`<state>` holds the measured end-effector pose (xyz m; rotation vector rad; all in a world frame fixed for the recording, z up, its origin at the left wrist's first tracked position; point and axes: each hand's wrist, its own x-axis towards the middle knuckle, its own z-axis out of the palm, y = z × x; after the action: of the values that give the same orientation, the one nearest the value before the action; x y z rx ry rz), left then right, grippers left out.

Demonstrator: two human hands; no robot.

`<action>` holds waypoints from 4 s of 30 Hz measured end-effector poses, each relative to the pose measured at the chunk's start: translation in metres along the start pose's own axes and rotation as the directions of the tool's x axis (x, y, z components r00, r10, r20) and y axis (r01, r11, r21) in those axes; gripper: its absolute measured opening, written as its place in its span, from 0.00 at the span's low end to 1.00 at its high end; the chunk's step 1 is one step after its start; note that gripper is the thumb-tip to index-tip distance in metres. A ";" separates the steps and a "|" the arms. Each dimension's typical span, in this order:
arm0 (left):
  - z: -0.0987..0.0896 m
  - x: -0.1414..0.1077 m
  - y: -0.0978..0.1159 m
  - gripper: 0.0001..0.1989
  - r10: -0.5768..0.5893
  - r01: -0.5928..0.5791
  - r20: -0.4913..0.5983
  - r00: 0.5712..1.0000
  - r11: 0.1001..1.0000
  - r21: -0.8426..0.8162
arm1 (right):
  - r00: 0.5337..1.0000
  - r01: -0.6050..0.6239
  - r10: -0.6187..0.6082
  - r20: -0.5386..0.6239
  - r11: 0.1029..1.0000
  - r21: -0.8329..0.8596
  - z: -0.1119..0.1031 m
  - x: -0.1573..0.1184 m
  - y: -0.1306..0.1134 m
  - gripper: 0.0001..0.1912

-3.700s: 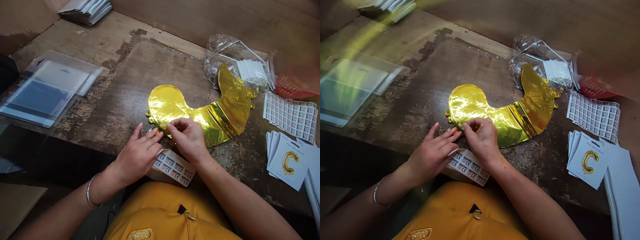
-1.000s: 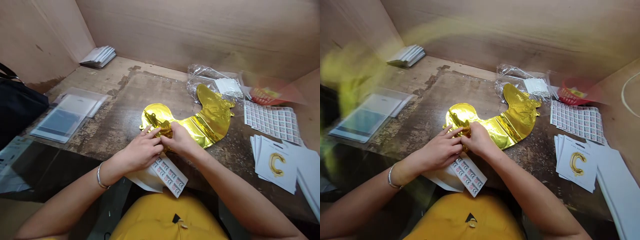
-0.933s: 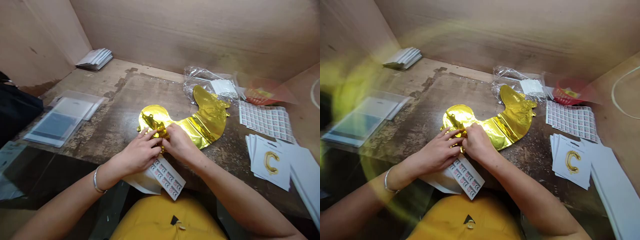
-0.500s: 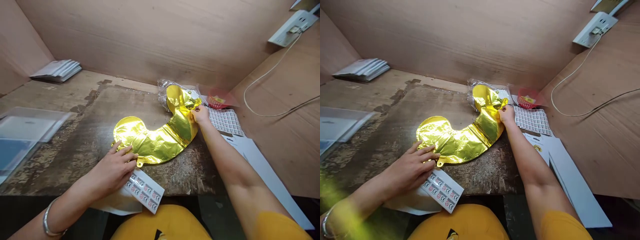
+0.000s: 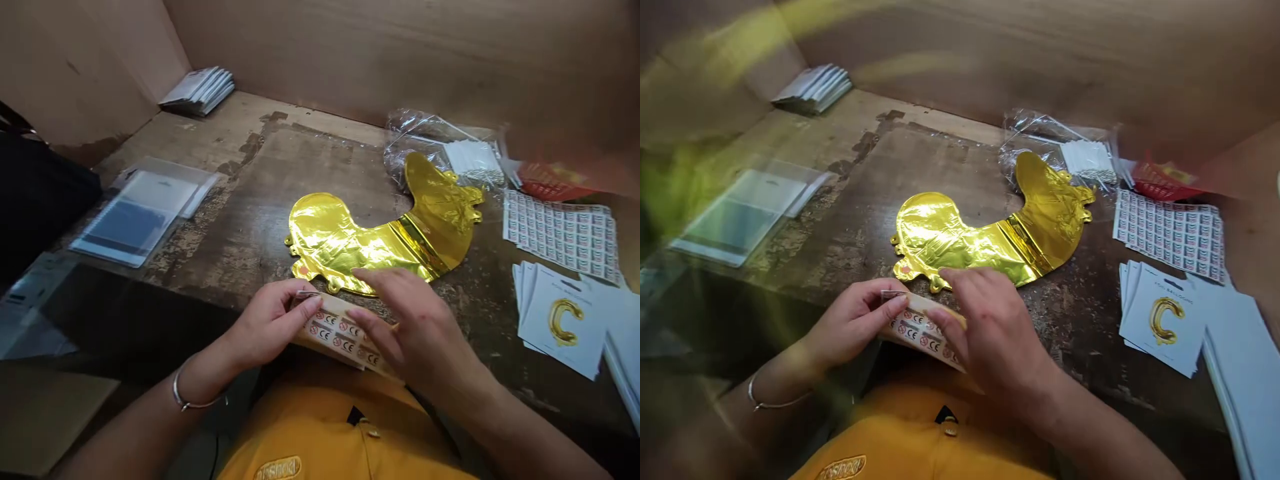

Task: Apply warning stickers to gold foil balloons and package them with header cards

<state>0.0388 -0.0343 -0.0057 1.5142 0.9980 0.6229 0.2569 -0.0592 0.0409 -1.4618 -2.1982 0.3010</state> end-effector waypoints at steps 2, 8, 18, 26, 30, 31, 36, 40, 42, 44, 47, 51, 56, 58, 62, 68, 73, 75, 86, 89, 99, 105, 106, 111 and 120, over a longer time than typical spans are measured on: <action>0.008 -0.004 -0.005 0.13 -0.118 0.117 0.005 0.993 0.977 -0.179 | 0.995 -0.041 0.041 0.089 0.999 0.004 0.009 -0.011 -0.015 0.09; 0.014 -0.009 -0.017 0.11 -0.241 0.191 -0.056 0.969 0.874 -0.447 | 0.901 -0.188 0.097 0.423 0.966 0.177 0.011 0.001 0.018 0.06; 0.030 -0.011 -0.020 0.09 -0.191 0.103 -0.124 0.974 0.857 -0.505 | 0.996 0.032 -0.029 -0.084 0.999 0.036 0.034 -0.008 -0.020 0.07; 0.027 -0.015 -0.022 0.07 -0.077 0.022 -0.152 0.985 0.941 -0.337 | 0.995 0.009 0.009 -0.101 0.984 0.179 0.055 -0.011 -0.015 0.06; 0.029 -0.016 -0.025 0.08 -0.084 0.021 -0.177 0.981 0.944 -0.329 | 0.970 0.123 -0.123 -0.208 0.992 -0.014 0.059 -0.015 -0.017 0.07; 0.029 -0.017 -0.025 0.08 -0.085 0.021 -0.174 0.981 0.941 -0.338 | 0.960 0.145 -0.156 -0.231 0.987 -0.067 0.061 -0.017 -0.017 0.08; 0.032 -0.017 -0.027 0.08 -0.094 0.019 -0.185 0.978 0.929 -0.369 | 0.924 0.199 -0.247 -0.291 0.962 -0.185 0.067 -0.023 -0.015 0.12; 0.034 -0.016 -0.028 0.09 -0.086 0.008 -0.203 0.975 0.934 -0.358 | 0.914 0.215 -0.263 -0.309 0.960 -0.179 0.070 -0.024 -0.012 0.12; 0.034 -0.017 -0.028 0.09 -0.081 0.001 -0.214 0.973 0.937 -0.348 | 0.911 0.228 -0.274 -0.308 0.957 -0.178 0.071 -0.026 -0.011 0.13; 0.034 -0.017 -0.027 0.09 -0.087 0.005 -0.224 0.971 0.940 -0.341 | 0.910 0.241 -0.281 -0.306 0.957 -0.162 0.071 -0.027 -0.011 0.15; 0.035 -0.018 -0.027 0.09 -0.092 0.009 -0.240 0.966 0.945 -0.326 | 0.920 0.194 -0.208 -0.331 0.978 -0.076 0.068 -0.024 -0.016 0.15; 0.035 -0.016 -0.027 0.08 -0.073 -0.022 -0.308 0.949 0.955 -0.296 | 0.969 0.017 -0.001 -0.247 0.998 0.062 0.060 -0.016 -0.022 0.11; 0.037 -0.016 -0.025 0.06 -0.053 -0.048 -0.333 0.941 0.957 -0.287 | 0.991 -0.058 0.081 -0.105 0.977 0.206 0.056 -0.011 -0.021 0.06; 0.037 -0.016 -0.024 0.06 -0.051 -0.046 -0.332 0.942 0.960 -0.277 | 0.990 -0.025 0.054 -0.129 0.976 0.217 0.057 -0.010 -0.020 0.04; 0.037 -0.020 -0.026 0.08 -0.027 -0.050 -0.297 0.955 0.968 -0.246 | 0.978 0.055 -0.020 -0.206 0.985 0.165 0.061 -0.011 -0.019 0.05; 0.036 -0.023 -0.028 0.09 -0.018 -0.038 -0.255 0.967 0.976 -0.214 | 0.941 0.207 -0.221 -0.257 0.975 -0.081 0.063 -0.018 -0.014 0.11; 0.037 -0.023 -0.028 0.09 -0.016 -0.052 -0.269 0.963 0.969 -0.242 | 0.934 0.215 -0.233 -0.271 0.972 -0.095 0.063 -0.018 -0.014 0.11; 0.036 -0.022 -0.027 0.10 -0.018 -0.051 -0.264 0.964 0.967 -0.250 | 0.935 0.204 -0.219 -0.278 0.976 -0.081 0.063 -0.016 -0.015 0.11; 0.031 -0.020 -0.021 0.18 -0.081 0.020 -0.212 0.974 0.961 -0.275 | 0.943 0.245 -0.267 -0.200 0.961 -0.131 0.059 -0.011 -0.012 0.08; 0.033 -0.020 -0.021 0.16 -0.077 0.014 -0.240 0.968 0.968 -0.251 | 0.973 0.135 -0.133 -0.190 0.991 -0.003 0.057 -0.008 -0.014 0.05; 0.033 -0.020 -0.021 0.13 0.017 -0.065 -0.287 0.958 0.985 -0.159 | 0.988 -0.065 0.100 -0.115 0.959 0.278 0.057 -0.011 -0.021 0.04; 0.034 -0.017 -0.023 0.14 -0.007 -0.043 -0.286 0.958 0.985 -0.169 | 0.974 0.102 -0.082 -0.211 0.991 0.085 0.060 -0.012 -0.020 0.06; 0.034 -0.017 -0.023 0.14 -0.013 -0.038 -0.283 0.959 0.984 -0.174 | 0.974 0.134 -0.123 -0.189 0.990 0.043 0.060 -0.012 -0.019 0.06; 0.033 -0.018 -0.024 0.15 0.007 -0.053 -0.299 0.954 0.988 -0.146 | 0.967 0.189 -0.186 -0.176 0.982 -0.002 0.062 -0.013 -0.018 0.05; 0.036 -0.018 -0.026 0.12 0.045 -0.090 -0.304 0.952 0.986 -0.138 | 0.987 0.056 -0.037 -0.155 0.991 0.125 0.057 -0.008 -0.021 0.03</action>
<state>0.0534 -0.0684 -0.0359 1.3489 1.1043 0.9782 0.2140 -0.0701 -0.0012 -1.3173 -2.0487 0.2993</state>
